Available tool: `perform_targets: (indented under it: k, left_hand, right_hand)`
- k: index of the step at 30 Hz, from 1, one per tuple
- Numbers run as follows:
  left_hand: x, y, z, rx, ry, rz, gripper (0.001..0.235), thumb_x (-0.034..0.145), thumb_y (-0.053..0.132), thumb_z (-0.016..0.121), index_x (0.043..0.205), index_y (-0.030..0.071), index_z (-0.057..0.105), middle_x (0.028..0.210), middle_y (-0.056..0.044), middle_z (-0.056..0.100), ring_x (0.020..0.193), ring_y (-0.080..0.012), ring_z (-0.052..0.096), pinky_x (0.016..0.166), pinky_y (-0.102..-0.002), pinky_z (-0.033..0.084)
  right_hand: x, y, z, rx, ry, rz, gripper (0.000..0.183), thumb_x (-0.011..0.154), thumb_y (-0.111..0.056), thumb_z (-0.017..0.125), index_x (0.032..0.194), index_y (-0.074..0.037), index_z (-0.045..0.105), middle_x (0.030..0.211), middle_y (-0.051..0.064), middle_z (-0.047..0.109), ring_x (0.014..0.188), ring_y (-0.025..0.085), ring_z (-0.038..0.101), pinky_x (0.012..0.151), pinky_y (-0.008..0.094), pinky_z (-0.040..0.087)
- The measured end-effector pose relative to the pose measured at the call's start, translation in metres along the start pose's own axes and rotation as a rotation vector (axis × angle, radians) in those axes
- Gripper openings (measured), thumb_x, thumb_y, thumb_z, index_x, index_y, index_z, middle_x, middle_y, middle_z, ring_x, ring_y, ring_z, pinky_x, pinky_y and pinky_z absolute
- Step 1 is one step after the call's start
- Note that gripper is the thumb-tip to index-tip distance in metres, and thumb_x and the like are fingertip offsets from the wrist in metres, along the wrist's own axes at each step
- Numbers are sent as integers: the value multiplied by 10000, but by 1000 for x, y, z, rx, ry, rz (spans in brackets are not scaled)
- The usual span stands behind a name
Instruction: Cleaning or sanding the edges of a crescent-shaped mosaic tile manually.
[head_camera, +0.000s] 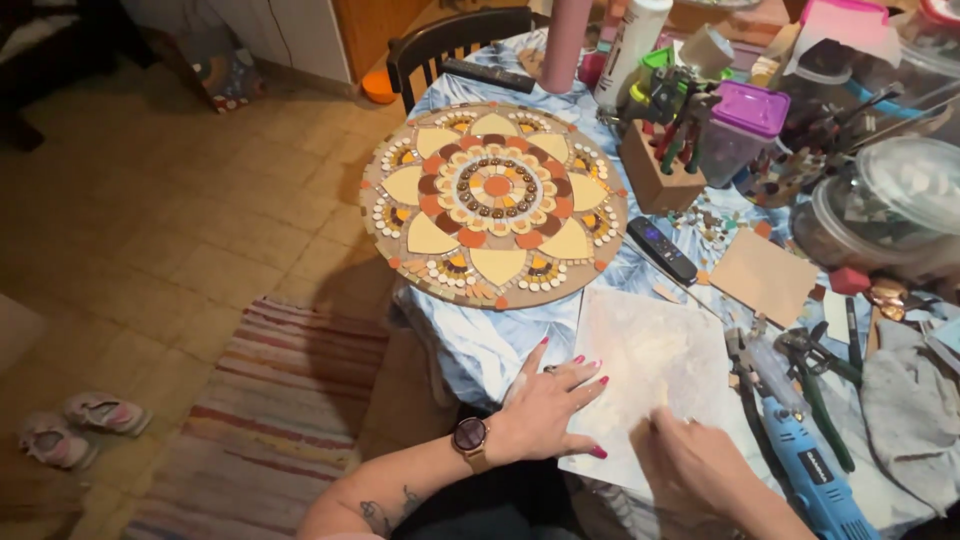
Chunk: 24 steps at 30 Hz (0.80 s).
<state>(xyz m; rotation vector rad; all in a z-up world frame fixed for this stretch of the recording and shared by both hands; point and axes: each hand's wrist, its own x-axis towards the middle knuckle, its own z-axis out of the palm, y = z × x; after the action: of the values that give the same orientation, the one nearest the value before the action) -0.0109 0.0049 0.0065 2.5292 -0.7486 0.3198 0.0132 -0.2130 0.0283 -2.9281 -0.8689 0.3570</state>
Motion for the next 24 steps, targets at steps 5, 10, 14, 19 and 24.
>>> perform_targets:
  k: [5, 10, 14, 19, 24]
  left_hand:
    - [0, 0, -1, 35, -57, -10, 739, 643, 563, 483, 1180, 56, 461, 1242, -111, 428, 1184, -235, 353, 1004, -539, 29]
    - [4, 1, 3, 114, -213, -52, 733, 657, 592, 516, 1255, 190, 381, 1278, -55, 407, 1214, -176, 340, 992, -570, 67]
    - [9, -1, 2, 96, -195, -48, 732, 656, 619, 514, 1229, 174, 414, 1272, -60, 415, 1193, -184, 368, 988, -572, 75]
    - [9, 1, 2, 81, -173, -39, 746, 651, 654, 496, 1213, 169, 435, 1243, -69, 444, 1176, -190, 391, 986, -569, 66]
    - [11, 5, -3, 83, -215, -72, 738, 669, 632, 493, 1236, 167, 410, 1279, -69, 410, 1184, -196, 381, 981, -562, 86]
  right_hand:
    - [0, -1, 5, 148, 98, 41, 175, 737, -289, 491, 818, -139, 450, 606, 87, 623, 555, 298, 596, 479, 372, 448]
    - [46, -10, 1, 97, 107, 56, 233, 747, -284, 439, 896, -113, 388, 623, 154, 576, 641, 382, 610, 577, 502, 465]
    - [33, 14, 4, 98, -50, -91, 245, 728, -212, 408, 915, -60, 369, 683, 196, 589, 675, 400, 601, 616, 521, 461]
    - [-1, 16, -4, 60, -151, -211, 229, 698, -168, 441, 879, -52, 361, 681, 219, 582, 669, 421, 587, 639, 545, 452]
    - [47, 4, 15, 116, 92, -167, 273, 727, -258, 421, 928, -79, 375, 656, 151, 582, 628, 377, 604, 587, 521, 464]
